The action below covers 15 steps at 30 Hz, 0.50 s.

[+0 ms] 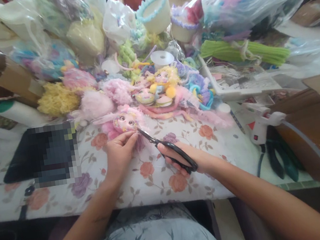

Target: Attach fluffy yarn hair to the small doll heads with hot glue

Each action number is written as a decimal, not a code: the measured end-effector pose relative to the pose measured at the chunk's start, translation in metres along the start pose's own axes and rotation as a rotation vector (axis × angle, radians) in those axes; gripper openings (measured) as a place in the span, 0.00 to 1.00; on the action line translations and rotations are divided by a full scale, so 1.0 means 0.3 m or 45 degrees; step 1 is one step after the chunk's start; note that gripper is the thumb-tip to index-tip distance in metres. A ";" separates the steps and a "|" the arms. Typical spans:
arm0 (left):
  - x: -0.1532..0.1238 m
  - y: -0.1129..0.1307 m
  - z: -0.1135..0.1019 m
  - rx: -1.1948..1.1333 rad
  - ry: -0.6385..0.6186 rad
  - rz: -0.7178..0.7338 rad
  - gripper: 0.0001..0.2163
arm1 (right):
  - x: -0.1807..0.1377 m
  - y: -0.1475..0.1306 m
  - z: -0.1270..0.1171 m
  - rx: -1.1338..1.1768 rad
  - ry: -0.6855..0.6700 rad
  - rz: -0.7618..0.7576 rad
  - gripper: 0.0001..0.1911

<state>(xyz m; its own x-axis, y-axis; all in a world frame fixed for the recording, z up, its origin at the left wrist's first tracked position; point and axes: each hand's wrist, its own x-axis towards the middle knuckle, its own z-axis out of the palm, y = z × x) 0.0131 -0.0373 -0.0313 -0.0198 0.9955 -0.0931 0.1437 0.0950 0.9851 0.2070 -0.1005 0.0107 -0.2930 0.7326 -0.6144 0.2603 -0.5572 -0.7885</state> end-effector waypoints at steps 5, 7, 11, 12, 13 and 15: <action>-0.003 -0.001 -0.001 0.093 0.022 0.058 0.10 | 0.006 0.002 -0.005 -0.034 -0.009 -0.007 0.29; -0.004 0.000 0.000 0.105 0.019 0.070 0.10 | 0.012 0.005 -0.007 -0.057 0.014 0.000 0.30; -0.004 0.001 0.001 0.092 0.015 0.098 0.10 | 0.022 0.007 -0.010 -0.076 0.024 0.003 0.30; -0.005 0.001 0.000 0.095 0.011 0.100 0.10 | 0.022 0.006 -0.011 -0.081 0.026 0.000 0.30; -0.004 0.001 0.000 0.100 0.008 0.103 0.10 | 0.021 0.005 -0.012 -0.088 0.028 -0.005 0.30; -0.004 -0.002 -0.001 0.115 0.005 0.111 0.10 | 0.019 0.000 -0.014 -0.108 0.025 -0.011 0.30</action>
<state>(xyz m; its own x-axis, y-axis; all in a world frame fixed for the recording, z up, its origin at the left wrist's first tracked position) 0.0129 -0.0385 -0.0316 -0.0071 1.0000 -0.0067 0.2337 0.0082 0.9723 0.2092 -0.0949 0.0074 -0.2780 0.7453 -0.6061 0.3352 -0.5160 -0.7883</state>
